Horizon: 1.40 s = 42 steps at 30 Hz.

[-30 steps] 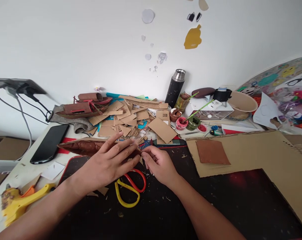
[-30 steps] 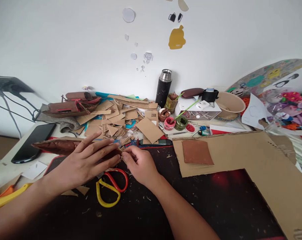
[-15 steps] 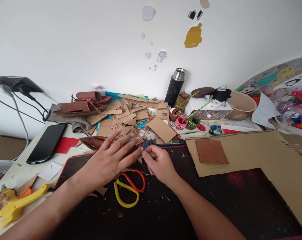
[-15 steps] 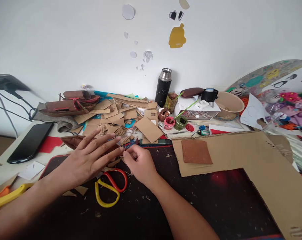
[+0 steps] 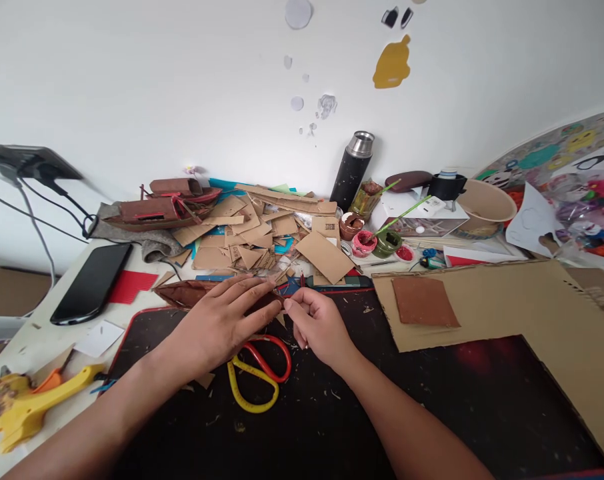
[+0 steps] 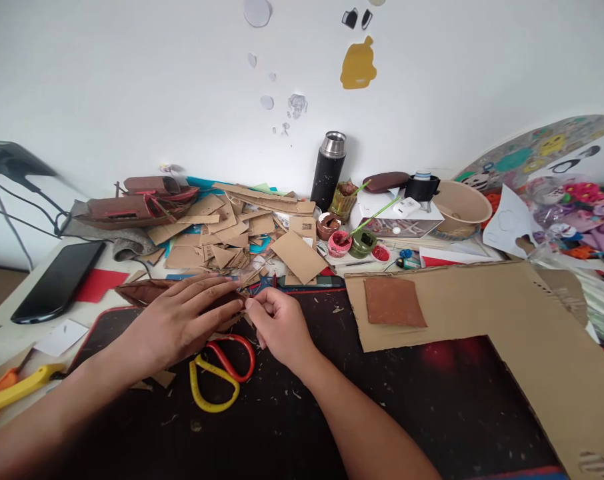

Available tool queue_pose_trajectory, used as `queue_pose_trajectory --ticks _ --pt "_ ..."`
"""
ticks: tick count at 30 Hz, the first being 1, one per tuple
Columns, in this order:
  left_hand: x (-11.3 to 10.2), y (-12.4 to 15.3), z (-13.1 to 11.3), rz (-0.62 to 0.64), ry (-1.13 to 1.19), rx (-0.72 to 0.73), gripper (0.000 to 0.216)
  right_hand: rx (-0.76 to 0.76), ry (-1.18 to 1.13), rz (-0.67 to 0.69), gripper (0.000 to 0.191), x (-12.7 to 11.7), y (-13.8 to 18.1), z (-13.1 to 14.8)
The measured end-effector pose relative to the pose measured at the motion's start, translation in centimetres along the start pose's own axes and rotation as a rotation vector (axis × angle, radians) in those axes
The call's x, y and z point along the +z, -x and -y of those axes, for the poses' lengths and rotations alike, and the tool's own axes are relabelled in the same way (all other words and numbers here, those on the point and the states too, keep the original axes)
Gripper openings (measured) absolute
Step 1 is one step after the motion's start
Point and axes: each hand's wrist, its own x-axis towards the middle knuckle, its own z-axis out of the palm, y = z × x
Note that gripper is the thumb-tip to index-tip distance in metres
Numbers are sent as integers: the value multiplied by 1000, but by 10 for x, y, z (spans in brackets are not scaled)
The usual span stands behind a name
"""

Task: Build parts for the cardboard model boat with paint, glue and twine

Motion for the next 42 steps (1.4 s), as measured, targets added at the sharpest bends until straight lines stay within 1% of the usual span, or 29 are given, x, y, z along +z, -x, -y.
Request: queue_pose_trajectory --ticks 4,8,13,17,20,24,27,32,37,42 --pt "-2 -2 1 -76 103 -53 34 -35 -33 38 45 -3 1 1" --pt "-9 -4 1 -129 246 -130 31 -66 -59 21 50 -5 3 1" --pt "-16 -2 2 -123 443 -251 31 -64 -59 -10 50 -4 3 2" --pt "-18 1 3 -112 510 -317 32 -66 -46 -4 49 -4 4 2" --pt "-18 1 3 -106 507 -319 33 -77 -43 -4 49 -4 5 3" --pt "-17 -4 1 -101 459 -273 34 -80 -52 -16 49 -3 6 4" --pt "-17 -9 -1 -72 440 -250 34 -88 -59 -8 47 -2 6 4" --pt "-17 -16 -3 -41 471 -221 32 -82 -68 -9 42 -3 4 4" --pt "-17 -18 -3 -13 473 -235 33 -83 -67 -17 42 -4 3 4" --pt "-16 -19 0 -11 388 -226 30 -105 -52 -66 42 -4 5 6"
